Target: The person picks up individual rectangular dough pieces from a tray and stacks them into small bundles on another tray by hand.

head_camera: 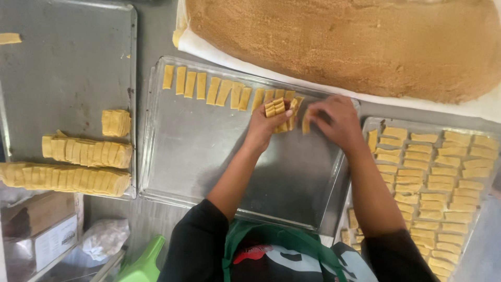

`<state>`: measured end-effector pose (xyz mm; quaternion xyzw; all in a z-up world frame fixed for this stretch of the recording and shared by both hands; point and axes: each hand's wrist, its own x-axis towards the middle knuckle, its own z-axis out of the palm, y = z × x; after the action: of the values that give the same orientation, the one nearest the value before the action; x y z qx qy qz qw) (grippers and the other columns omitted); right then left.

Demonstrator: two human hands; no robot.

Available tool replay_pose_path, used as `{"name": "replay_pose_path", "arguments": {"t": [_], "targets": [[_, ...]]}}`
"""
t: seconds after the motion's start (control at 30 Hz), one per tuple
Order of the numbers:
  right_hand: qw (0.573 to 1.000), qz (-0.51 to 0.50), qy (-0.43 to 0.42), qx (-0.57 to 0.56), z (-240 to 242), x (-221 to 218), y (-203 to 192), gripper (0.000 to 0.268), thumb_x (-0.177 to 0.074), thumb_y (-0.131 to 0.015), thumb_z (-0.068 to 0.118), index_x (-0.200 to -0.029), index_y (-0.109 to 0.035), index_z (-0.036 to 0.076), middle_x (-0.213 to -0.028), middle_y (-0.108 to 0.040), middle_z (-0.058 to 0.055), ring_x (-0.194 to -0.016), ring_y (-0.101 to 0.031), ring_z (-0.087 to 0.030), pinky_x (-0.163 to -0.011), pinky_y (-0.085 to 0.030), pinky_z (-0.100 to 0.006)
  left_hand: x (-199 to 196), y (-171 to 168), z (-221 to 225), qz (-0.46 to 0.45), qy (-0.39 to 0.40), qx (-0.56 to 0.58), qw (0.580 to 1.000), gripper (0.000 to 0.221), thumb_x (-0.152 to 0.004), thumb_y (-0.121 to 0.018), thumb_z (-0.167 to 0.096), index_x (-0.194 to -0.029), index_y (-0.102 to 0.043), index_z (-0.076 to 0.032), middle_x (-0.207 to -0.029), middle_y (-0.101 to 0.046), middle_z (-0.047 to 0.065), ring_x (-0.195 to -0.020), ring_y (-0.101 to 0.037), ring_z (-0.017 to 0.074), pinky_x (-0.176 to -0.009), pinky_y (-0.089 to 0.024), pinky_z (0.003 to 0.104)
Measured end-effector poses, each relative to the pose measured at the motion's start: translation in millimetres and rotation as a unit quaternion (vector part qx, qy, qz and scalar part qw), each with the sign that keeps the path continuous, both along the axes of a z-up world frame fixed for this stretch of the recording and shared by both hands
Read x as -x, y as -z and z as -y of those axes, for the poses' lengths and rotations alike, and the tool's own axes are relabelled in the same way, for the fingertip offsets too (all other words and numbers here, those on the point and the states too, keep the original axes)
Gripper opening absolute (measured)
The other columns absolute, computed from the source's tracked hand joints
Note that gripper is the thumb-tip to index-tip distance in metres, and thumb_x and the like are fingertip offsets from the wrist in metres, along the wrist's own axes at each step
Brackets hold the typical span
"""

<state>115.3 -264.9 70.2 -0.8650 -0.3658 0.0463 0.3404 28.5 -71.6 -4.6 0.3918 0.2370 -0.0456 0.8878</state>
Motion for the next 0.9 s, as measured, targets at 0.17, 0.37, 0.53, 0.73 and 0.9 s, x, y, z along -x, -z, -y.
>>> {"name": "replay_pose_path", "arguments": {"t": [0.17,0.37,0.53,0.73,0.9], "targets": [[0.997,0.033,0.024,-0.071,-1,-12,15,0.025,-0.083,-0.087,0.007,-0.105,-0.074,0.007,-0.116,-0.071,-0.008,-0.112,-0.064,-0.028,-0.097,-0.050,-0.042,-8,-6,4,-0.001,0.022,0.041,0.999,0.035,-0.091,-0.076,-0.005,-0.123,-0.064,0.001,-0.110,-0.071,0.009,-0.098,-0.071,0.0182,-0.085,-0.059,0.033],[0.988,0.007,0.007,-0.156,17,-3,-2,0.023,-0.081,-0.087,0.006,-0.097,-0.072,0.010,-0.114,-0.070,-0.005,-0.112,-0.066,-0.028,-0.097,-0.051,-0.039,-14,-8,31,-0.023,0.051,0.172,0.983,0.032,-0.090,-0.073,-0.006,-0.120,-0.062,-0.003,-0.109,-0.070,0.012,-0.096,-0.073,0.0245,-0.085,-0.060,0.037],[0.984,-0.066,0.002,-0.163,25,8,-16,0.019,-0.082,-0.085,0.007,-0.091,-0.069,0.013,-0.106,-0.073,0.001,-0.105,-0.068,-0.021,-0.096,-0.051,-0.037,-16,-6,20,-0.034,-0.031,0.072,0.996,0.037,-0.092,-0.075,-0.006,-0.125,-0.063,0.003,-0.111,-0.074,0.013,-0.100,-0.072,0.0225,-0.086,-0.059,0.037],[0.996,0.074,0.053,0.001,29,-7,13,0.013,-0.090,-0.082,0.012,-0.100,-0.075,0.011,-0.108,-0.075,-0.005,-0.106,-0.066,-0.028,-0.096,-0.045,-0.043,-2,-11,25,-0.043,0.061,-0.065,0.995,0.050,-0.086,-0.080,-0.008,-0.129,-0.059,0.007,-0.109,-0.075,0.015,-0.097,-0.074,0.0248,-0.085,-0.061,0.036],[0.998,0.008,0.019,-0.052,48,-3,22,0.018,-0.089,-0.079,0.017,-0.106,-0.075,0.010,-0.109,-0.073,-0.005,-0.105,-0.066,-0.029,-0.097,-0.048,-0.042,1,-18,56,-0.017,0.137,-0.107,0.985,0.064,-0.079,-0.082,-0.001,-0.136,-0.053,0.002,-0.117,-0.067,0.013,-0.101,-0.069,0.0166,-0.085,-0.060,0.032]]}}
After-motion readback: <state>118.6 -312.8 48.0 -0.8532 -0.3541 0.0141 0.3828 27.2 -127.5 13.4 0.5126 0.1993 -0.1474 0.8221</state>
